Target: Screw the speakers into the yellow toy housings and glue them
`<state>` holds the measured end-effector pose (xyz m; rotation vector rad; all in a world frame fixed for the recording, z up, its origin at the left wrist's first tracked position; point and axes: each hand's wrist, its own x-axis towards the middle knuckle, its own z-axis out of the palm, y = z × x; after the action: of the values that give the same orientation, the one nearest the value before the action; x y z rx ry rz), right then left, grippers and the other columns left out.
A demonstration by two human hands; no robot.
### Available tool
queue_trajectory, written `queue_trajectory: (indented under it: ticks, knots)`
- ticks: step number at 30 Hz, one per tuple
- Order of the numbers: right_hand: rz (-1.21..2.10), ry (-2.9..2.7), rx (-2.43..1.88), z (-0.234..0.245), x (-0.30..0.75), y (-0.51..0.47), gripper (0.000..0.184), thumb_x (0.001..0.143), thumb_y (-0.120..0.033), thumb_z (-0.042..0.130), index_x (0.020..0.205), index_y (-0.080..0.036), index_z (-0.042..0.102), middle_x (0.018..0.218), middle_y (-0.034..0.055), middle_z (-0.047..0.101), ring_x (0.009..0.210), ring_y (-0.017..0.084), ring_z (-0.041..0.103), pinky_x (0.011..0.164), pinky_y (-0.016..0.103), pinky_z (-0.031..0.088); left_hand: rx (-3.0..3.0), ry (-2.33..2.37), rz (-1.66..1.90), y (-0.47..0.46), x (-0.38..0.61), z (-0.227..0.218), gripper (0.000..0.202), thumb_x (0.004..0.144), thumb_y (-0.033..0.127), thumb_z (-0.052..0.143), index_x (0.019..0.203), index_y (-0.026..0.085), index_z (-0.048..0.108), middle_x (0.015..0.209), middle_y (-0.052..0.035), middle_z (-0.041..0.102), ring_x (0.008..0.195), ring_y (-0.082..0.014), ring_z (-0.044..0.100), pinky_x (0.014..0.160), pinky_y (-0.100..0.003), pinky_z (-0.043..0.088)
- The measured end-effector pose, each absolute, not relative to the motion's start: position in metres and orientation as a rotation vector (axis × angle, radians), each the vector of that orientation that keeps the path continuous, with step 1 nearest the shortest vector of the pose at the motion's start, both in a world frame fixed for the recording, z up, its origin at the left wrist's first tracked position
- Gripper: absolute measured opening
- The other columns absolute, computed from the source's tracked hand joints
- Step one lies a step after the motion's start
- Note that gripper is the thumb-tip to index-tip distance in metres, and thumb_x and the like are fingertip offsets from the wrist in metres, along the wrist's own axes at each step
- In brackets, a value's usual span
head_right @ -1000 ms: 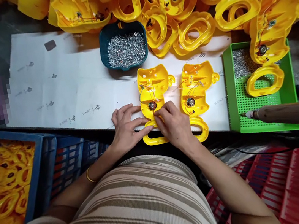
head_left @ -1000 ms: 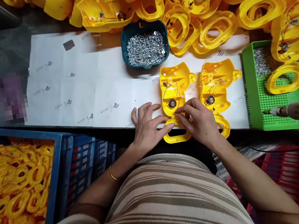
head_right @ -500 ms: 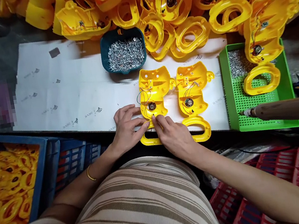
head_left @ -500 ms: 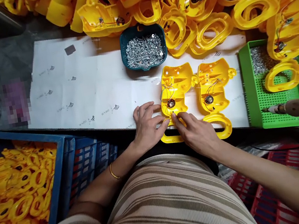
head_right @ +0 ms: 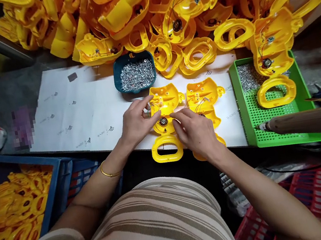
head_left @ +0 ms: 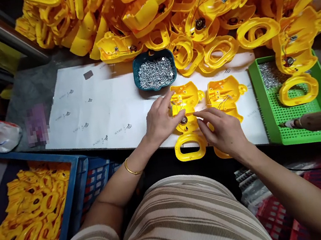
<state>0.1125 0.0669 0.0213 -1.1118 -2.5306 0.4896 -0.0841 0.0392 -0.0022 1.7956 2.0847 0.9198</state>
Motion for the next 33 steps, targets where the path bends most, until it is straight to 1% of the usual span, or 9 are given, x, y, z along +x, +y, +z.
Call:
queue_trajectory:
  ticks: [4, 7, 11, 19, 22, 25, 28, 30, 33]
  knots:
    - [0.487, -2.498, -1.234, 0.022, 0.099, 0.083, 0.026, 0.094, -0.032, 0.051, 0.105, -0.023, 0.072, 0.102, 0.0045, 0.071, 0.068, 0.016, 0.062, 0.053, 0.028, 0.035, 1.633, 1.984, 1.033, 0.04, -0.083, 0.006, 0.03, 0.081, 0.016, 0.062, 0.11, 0.017, 0.07, 0.085, -0.0013, 0.067, 0.07, -0.0112, 0.059, 0.071, -0.025, 0.047]
    - [0.445, -2.522, -1.277, 0.023, 0.088, 0.088, 0.024, 0.092, -0.036, 0.055, 0.098, -0.025, 0.075, 0.095, 0.0049, 0.069, 0.071, 0.017, 0.059, 0.05, 0.028, 0.027, 1.205, 1.735, 1.176, 0.041, -0.084, 0.008, 0.033, 0.08, 0.015, 0.063, 0.113, 0.018, 0.066, 0.076, 0.0026, 0.065, 0.054, -0.0056, 0.051, 0.056, -0.019, 0.044]
    - [0.42, -2.592, -1.305, 0.025, 0.074, 0.092, 0.022, 0.092, -0.036, 0.058, 0.093, -0.025, 0.077, 0.087, 0.0072, 0.065, 0.082, 0.021, 0.056, 0.05, 0.029, 0.022, 0.678, 1.371, 1.238, 0.04, -0.085, 0.013, 0.045, 0.076, 0.022, 0.073, 0.118, 0.017, 0.059, 0.067, 0.0063, 0.06, 0.04, -0.002, 0.044, 0.036, -0.014, 0.028]
    - [0.425, -2.518, -1.29, 0.012, 0.064, 0.097, 0.019, 0.093, -0.036, 0.059, 0.095, -0.024, 0.074, 0.092, 0.0074, 0.065, 0.09, 0.022, 0.053, 0.052, 0.03, 0.021, 0.615, 1.31, 1.159, 0.034, -0.091, 0.011, 0.053, 0.074, 0.028, 0.076, 0.122, 0.019, 0.056, 0.072, 0.0055, 0.059, 0.04, -0.0016, 0.045, 0.035, -0.013, 0.028]
    - [0.306, -2.522, -1.271, 0.011, 0.069, 0.099, 0.021, 0.094, -0.032, 0.055, 0.09, -0.023, 0.074, 0.093, 0.0073, 0.066, 0.088, 0.022, 0.052, 0.051, 0.03, 0.018, 1.034, 1.587, 1.078, 0.03, -0.093, 0.009, 0.042, 0.082, 0.026, 0.067, 0.122, 0.022, 0.059, 0.086, 0.0011, 0.061, 0.05, -0.0046, 0.052, 0.045, -0.017, 0.042]
    - [0.149, -2.559, -1.21, 0.013, 0.076, 0.105, 0.025, 0.096, -0.029, 0.05, 0.089, -0.023, 0.074, 0.091, 0.0077, 0.066, 0.089, 0.023, 0.05, 0.05, 0.032, 0.017, 1.599, 1.907, 0.972, 0.033, -0.097, 0.009, 0.036, 0.084, 0.031, 0.067, 0.119, 0.024, 0.064, 0.114, -0.0061, 0.06, 0.087, -0.0153, 0.062, 0.078, -0.028, 0.054]
    - [0.159, -2.565, -1.142, 0.015, 0.082, 0.112, 0.026, 0.096, -0.026, 0.049, 0.093, -0.025, 0.074, 0.092, 0.0067, 0.067, 0.091, 0.023, 0.048, 0.051, 0.033, 0.021, 1.977, 1.957, 0.829, 0.05, -0.099, 0.008, 0.044, 0.086, 0.047, 0.066, 0.124, 0.026, 0.063, 0.143, -0.01, 0.046, 0.13, -0.0275, 0.043, 0.108, -0.043, 0.04]
    - [0.203, -2.552, -1.106, 0.016, 0.086, 0.116, 0.026, 0.096, -0.024, 0.048, 0.096, -0.026, 0.074, 0.093, 0.0063, 0.068, 0.093, 0.024, 0.048, 0.054, 0.033, 0.026, 2.122, 1.881, 0.718, 0.064, -0.099, 0.007, 0.042, 0.091, 0.05, 0.058, 0.127, 0.029, 0.062, 0.153, -0.0075, 0.037, 0.141, -0.0302, 0.029, 0.115, -0.052, 0.026]
    - [0.238, -2.554, -1.061, 0.015, 0.089, 0.12, 0.027, 0.097, -0.025, 0.048, 0.098, -0.029, 0.074, 0.093, 0.006, 0.068, 0.094, 0.024, 0.049, 0.061, 0.035, 0.034, 2.195, 1.773, 0.605, 0.08, -0.099, 0.004, 0.031, 0.098, 0.044, 0.048, 0.118, 0.032, 0.067, 0.155, -0.0024, 0.035, 0.145, -0.028, 0.022, 0.117, -0.058, 0.013]
